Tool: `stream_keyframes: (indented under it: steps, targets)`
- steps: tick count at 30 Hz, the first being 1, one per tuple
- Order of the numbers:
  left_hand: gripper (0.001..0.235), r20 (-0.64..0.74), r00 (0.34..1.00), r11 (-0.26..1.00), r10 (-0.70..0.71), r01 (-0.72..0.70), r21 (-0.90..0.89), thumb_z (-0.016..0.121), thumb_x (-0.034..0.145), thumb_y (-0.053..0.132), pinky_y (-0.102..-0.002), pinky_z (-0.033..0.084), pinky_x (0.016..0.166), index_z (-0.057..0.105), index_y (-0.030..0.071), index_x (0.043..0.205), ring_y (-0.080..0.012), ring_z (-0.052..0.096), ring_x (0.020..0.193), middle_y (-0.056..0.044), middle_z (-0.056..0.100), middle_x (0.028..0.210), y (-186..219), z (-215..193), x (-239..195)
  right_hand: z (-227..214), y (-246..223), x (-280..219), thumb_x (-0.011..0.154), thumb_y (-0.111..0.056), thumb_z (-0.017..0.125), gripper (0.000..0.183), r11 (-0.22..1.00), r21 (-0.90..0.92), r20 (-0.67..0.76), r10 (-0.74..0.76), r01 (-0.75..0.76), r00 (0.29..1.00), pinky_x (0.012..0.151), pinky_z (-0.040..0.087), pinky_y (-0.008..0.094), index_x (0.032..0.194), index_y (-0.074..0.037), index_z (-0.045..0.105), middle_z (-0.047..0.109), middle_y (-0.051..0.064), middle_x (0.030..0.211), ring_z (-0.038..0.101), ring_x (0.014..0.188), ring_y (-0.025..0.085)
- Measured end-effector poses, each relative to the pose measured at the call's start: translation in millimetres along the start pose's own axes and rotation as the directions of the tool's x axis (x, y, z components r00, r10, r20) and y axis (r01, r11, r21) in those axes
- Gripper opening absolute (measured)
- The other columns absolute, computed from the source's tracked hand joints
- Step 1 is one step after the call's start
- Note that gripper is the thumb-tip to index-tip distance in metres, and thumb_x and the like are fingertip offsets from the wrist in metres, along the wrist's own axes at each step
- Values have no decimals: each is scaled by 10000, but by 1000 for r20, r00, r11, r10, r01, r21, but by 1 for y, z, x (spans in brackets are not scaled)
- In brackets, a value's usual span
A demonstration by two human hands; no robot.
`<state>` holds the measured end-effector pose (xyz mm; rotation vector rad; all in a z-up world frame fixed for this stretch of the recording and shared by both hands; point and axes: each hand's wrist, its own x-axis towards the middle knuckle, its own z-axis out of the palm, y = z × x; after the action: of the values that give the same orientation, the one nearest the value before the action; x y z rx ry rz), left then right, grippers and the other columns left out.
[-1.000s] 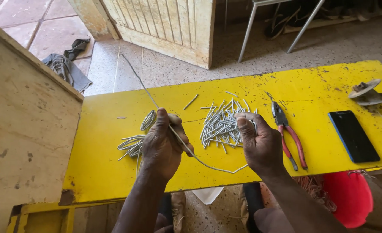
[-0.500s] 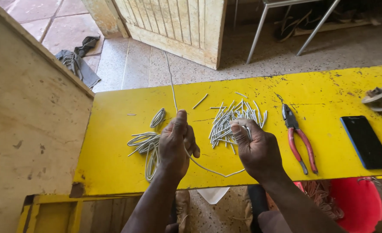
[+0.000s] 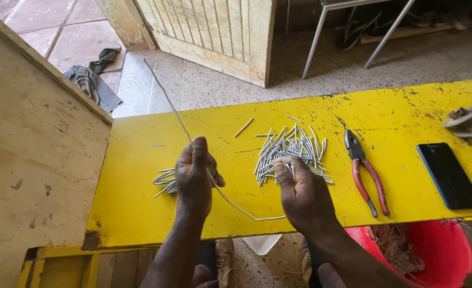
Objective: Cutting long metal wires into uniform shorter lengths using pliers on a yellow workbench.
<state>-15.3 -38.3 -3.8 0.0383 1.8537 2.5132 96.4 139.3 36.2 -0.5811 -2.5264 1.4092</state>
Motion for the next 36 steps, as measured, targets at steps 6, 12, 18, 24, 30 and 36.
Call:
stream_keyframes:
  steps: [6,12,18,24,30,36]
  targets:
    - [508,35,999,999,-12,14,-41,613,1100,468,-292,553,404,567,131,723,-151,519,348,-36,457,474,-25,11,-2,-6,-4,1,1114,-318,481,361,999,50,6,10,-11,1000,980,585,617,1248,-94,730,793,258,1082,777,1044,459]
    - [499,-127,992,998,5,-12,-57,662,1048,548,-296,570,474,579,160,745,-144,528,361,-36,481,466,-20,11,2,6,16,3,1083,-314,513,334,948,202,148,218,-245,965,703,606,431,1199,-125,763,649,103,711,667,692,234]
    - [510,-225,972,987,-72,37,-157,713,928,546,-351,459,382,478,188,652,-131,377,336,22,363,442,-7,32,1,17,12,0,1111,-339,514,304,766,394,311,409,-508,858,412,261,303,1181,-126,719,293,-29,606,259,481,106]
    - [508,-284,959,1000,18,-23,-11,743,918,529,-321,465,461,461,198,657,-123,451,344,29,408,438,-8,32,-2,23,17,-5,1070,-374,542,288,887,256,121,365,-384,923,523,385,346,1095,-197,768,462,-4,646,413,536,128]
    - [589,-4,974,973,-225,225,54,498,1054,594,-333,475,389,576,121,710,-154,492,377,-18,509,533,-8,21,-1,8,12,-1,1049,-405,496,325,980,108,-54,172,-165,984,808,615,388,1174,-202,717,832,19,1155,768,993,188]
    - [614,208,909,929,-362,332,165,488,1108,475,-455,688,584,757,-47,929,-333,813,683,-261,779,782,-2,29,-22,-9,34,14,1126,-242,542,224,964,-25,-353,-257,266,900,916,620,535,1237,-103,679,787,203,1089,785,972,396]
